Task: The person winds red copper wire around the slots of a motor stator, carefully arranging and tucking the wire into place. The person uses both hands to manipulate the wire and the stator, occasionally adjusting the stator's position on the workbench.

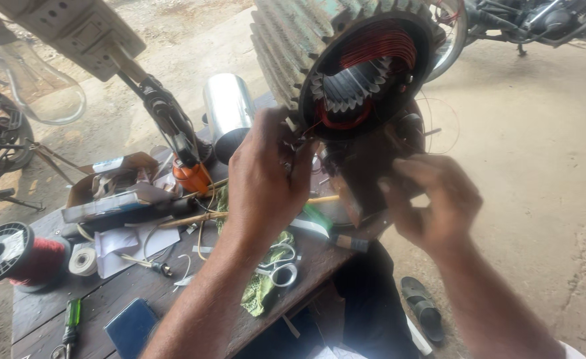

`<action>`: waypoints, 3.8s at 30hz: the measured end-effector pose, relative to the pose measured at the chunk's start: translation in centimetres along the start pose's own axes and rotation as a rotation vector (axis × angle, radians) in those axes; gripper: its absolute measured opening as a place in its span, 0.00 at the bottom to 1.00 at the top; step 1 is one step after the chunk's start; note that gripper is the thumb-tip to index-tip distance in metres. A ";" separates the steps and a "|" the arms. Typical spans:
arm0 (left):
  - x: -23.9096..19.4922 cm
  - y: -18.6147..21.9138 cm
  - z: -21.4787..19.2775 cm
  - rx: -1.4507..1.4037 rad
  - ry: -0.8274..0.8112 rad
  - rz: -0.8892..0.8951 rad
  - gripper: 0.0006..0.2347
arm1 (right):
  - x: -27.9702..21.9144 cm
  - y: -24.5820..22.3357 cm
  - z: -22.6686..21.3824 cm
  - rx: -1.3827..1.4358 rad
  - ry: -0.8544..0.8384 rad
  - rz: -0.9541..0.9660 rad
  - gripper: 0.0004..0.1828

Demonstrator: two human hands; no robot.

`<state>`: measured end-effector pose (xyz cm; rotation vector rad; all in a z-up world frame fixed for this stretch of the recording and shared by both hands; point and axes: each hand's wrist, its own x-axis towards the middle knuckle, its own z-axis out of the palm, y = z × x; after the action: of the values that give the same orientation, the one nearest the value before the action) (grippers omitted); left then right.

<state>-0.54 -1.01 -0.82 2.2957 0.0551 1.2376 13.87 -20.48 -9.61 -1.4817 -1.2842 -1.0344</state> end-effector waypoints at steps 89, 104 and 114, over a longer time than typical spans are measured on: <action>-8.6 -3.1 5.4 -0.303 -0.088 -0.134 0.11 | -13.3 6.7 -2.8 0.428 0.155 1.270 0.06; -9.0 -14.3 1.9 -0.510 0.123 -0.401 0.06 | -10.7 1.0 0.4 0.141 -0.171 0.746 0.05; -15.4 -10.8 5.2 -0.684 0.180 -0.639 0.09 | -7.5 2.9 2.9 -0.042 -0.471 0.249 0.15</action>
<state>-3.19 1.78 -19.96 1.4116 0.3435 0.9217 15.96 -19.75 -17.82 -1.9364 -1.3519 -0.5687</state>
